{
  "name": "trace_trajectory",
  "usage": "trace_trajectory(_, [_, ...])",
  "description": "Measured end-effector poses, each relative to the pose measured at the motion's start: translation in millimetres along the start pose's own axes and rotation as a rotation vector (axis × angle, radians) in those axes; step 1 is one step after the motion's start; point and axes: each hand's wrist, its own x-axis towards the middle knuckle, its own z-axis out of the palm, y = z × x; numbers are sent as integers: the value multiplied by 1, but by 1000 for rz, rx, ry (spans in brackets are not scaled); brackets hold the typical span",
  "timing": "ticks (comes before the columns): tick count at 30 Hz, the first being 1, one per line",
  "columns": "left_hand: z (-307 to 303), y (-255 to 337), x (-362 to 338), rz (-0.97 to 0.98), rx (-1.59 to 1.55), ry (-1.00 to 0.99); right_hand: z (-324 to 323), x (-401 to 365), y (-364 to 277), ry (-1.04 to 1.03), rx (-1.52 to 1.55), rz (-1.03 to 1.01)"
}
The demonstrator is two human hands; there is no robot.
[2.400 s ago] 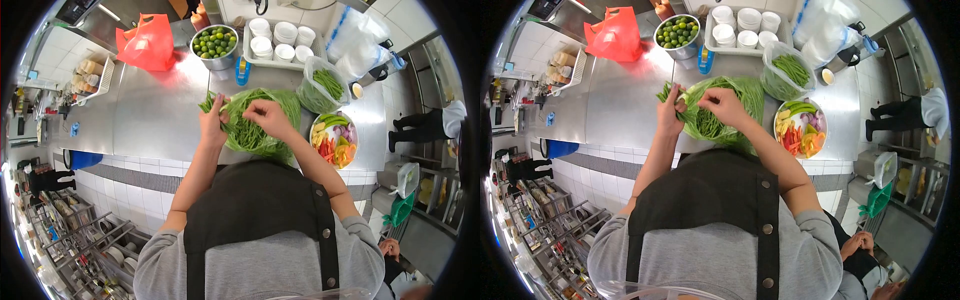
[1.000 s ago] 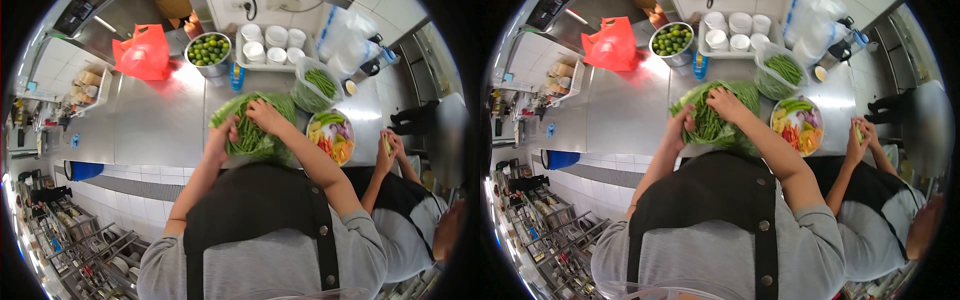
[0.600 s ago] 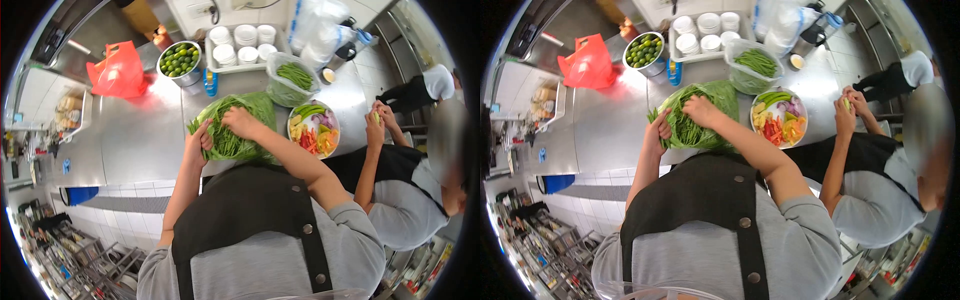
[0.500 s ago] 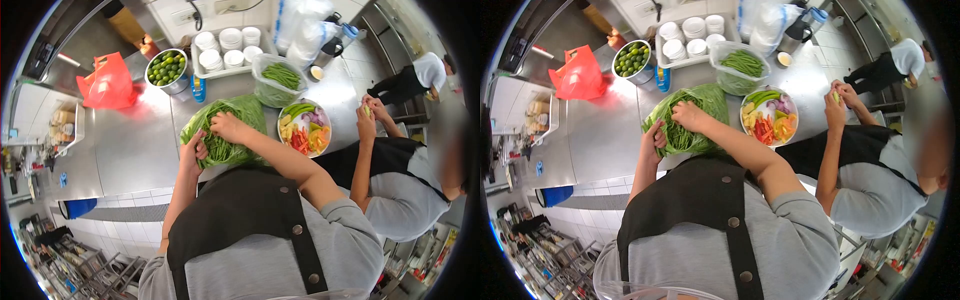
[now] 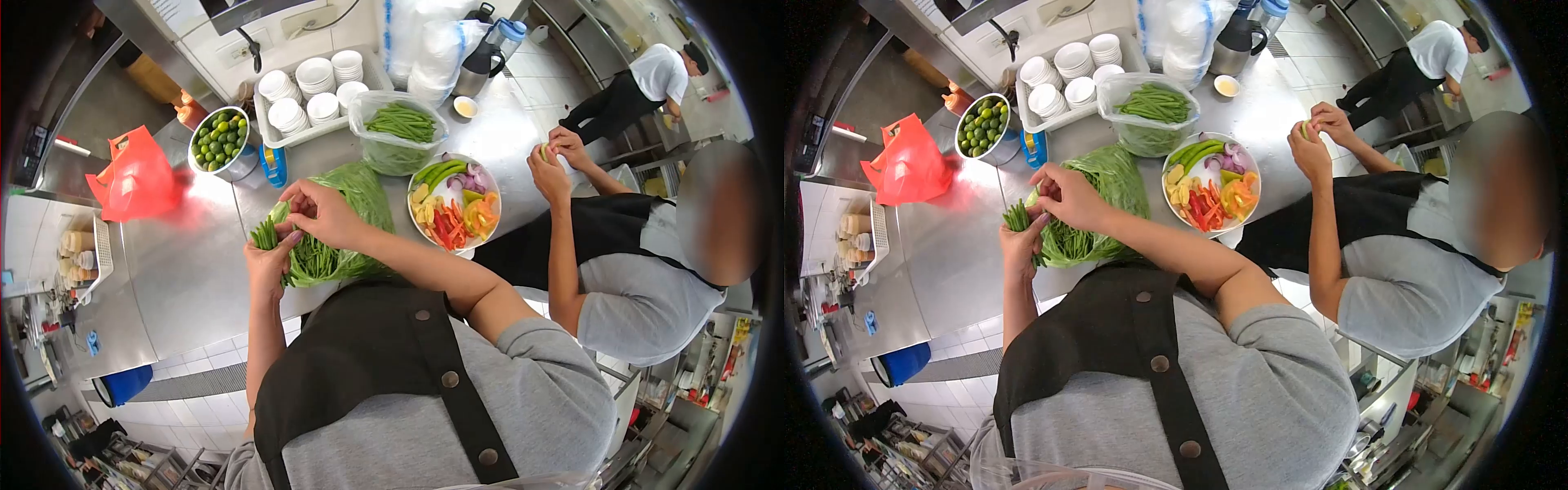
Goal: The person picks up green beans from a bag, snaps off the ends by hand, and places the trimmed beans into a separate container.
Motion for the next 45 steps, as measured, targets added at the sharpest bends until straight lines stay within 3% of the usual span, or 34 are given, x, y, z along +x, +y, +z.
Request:
trace_trajectory(5, [-11,-4,-2,-36,152,-53,-5,-5,1,21,73,69])
trace_trajectory(8, [-14,-9,-7,-79,18,-147,-13,-7,-3,-72,305,201])
trace_trajectory(12, [-17,-9,-12,-122,-84,-155,-12,-7,1,-55,298,129])
trace_trajectory(18, [-1,4,-16,-151,-112,-168,-4,-8,2,188,128,106])
trace_trajectory(24, [14,-1,-17,-146,-29,-172,-37,4,13,368,-422,-189])
trace_trajectory(27, [13,-4,-21,-194,-43,-166,-59,7,12,218,-311,-15])
trace_trajectory(32, [4,-15,-14,-174,-161,-78,-53,-8,16,-60,-377,57])
trace_trajectory(39, [-2,-9,-8,-144,-234,12,-18,-21,38,-182,-412,-87])
trace_trajectory(42, [-5,-10,-7,-109,-220,29,-4,-23,42,-143,-408,-154])
trace_trajectory(45, [-10,-15,-4,-58,-202,85,3,-26,29,-113,122,208])
